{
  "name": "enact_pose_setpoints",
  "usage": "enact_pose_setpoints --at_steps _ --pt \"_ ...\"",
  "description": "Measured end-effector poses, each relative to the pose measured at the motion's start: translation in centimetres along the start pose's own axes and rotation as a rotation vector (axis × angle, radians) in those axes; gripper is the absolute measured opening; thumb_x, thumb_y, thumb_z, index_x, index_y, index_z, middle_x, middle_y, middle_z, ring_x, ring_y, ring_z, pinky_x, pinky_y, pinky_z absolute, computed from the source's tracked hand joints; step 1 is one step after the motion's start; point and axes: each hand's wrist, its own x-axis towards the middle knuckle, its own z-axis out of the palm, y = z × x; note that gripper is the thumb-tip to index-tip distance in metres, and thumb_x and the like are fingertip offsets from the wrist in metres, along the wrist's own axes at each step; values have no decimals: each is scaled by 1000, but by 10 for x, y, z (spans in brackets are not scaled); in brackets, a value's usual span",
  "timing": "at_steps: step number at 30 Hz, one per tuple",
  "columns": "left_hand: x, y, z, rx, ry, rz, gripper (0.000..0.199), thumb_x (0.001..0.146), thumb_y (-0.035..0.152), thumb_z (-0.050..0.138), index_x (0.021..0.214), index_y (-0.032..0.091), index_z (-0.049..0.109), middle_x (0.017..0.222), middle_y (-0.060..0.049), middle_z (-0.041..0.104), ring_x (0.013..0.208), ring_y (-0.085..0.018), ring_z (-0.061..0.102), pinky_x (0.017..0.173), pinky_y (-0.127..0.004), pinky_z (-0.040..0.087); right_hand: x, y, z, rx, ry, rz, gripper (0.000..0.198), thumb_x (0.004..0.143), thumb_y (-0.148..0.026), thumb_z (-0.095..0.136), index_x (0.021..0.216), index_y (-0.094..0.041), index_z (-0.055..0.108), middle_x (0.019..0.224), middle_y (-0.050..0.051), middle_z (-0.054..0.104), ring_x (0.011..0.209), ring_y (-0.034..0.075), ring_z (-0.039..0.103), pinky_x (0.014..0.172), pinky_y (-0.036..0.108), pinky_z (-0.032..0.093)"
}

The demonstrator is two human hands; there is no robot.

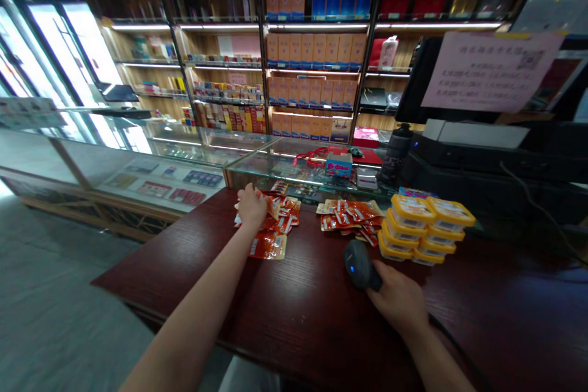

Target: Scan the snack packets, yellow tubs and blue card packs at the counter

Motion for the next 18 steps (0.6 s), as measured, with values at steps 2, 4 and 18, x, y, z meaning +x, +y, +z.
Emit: enact_pose_setpoints --at_steps 2,4,18 --pt "-5 4 5 -305 -21 -82 31 68 26 64 97 15 59 95 -10 62 95 -28 62 83 -38 49 1 0 0 -1 -10 12 28 83 -28 53 108 -23 61 99 4 70 85 20 66 68 27 39" --pt "-17 8 15 -689 -99 -205 21 67 29 63 82 17 57 79 -4 62 80 -22 64 73 -35 52 2 -1 1 -4 -18 26 28 81 -27 54 108 -23 61 99 4 70 86 20 66 67 27 39" --pt "-98 23 53 -1265 -459 -327 43 57 27 74 95 16 58 75 1 66 58 -11 62 55 -23 51 7 -10 -6 26 -51 19 24 80 -25 55 102 -22 64 96 4 71 86 21 66 69 27 39"
